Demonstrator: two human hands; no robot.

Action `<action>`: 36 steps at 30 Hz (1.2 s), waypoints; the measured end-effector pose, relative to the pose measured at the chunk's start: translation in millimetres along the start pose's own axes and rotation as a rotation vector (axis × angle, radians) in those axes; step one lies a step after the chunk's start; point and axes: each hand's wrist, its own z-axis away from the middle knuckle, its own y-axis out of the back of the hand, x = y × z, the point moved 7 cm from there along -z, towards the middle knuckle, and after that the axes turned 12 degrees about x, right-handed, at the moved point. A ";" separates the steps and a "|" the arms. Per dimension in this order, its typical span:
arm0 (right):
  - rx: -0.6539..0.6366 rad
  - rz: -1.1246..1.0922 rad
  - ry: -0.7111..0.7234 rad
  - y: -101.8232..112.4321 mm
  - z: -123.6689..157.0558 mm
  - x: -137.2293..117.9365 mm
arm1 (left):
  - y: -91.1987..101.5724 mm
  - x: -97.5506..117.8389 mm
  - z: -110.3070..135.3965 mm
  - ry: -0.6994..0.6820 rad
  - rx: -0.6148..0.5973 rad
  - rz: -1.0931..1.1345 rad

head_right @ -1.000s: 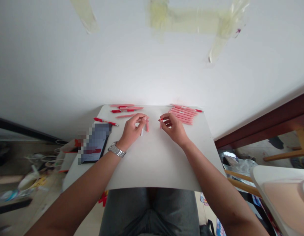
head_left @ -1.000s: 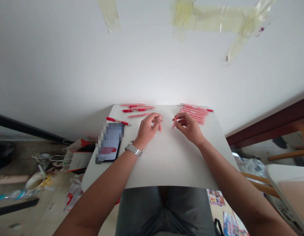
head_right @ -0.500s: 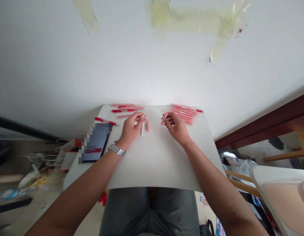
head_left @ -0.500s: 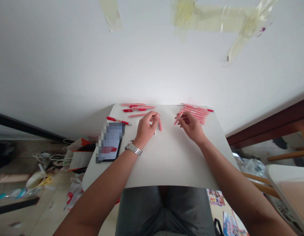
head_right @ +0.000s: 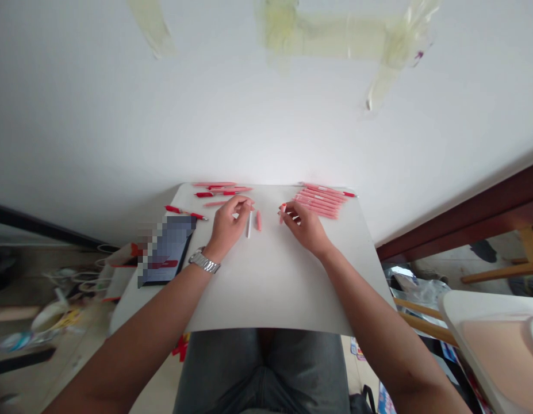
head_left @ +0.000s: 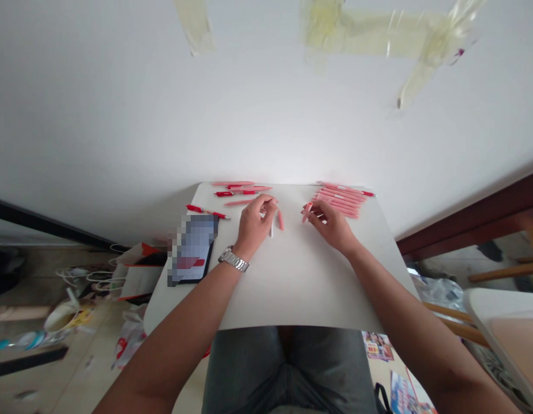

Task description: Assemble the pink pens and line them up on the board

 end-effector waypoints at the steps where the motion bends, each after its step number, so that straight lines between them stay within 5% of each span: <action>1: 0.020 -0.021 -0.011 1.9 -0.4 -0.1 | 0.4 0.0 0.0 0.000 0.002 -0.004; 8: 0.112 -0.083 -0.061 10.3 -2.8 -0.5 | 2.9 4.7 0.0 -0.087 0.013 -0.129; 22: -0.007 0.033 -0.021 -1.0 -0.8 4.5 | 1.9 -13.5 2.1 -0.145 -0.057 -0.513; 36: 0.085 -0.028 -0.024 7.6 -1.9 -0.7 | 1.4 -12.1 4.7 -0.201 -0.113 -0.708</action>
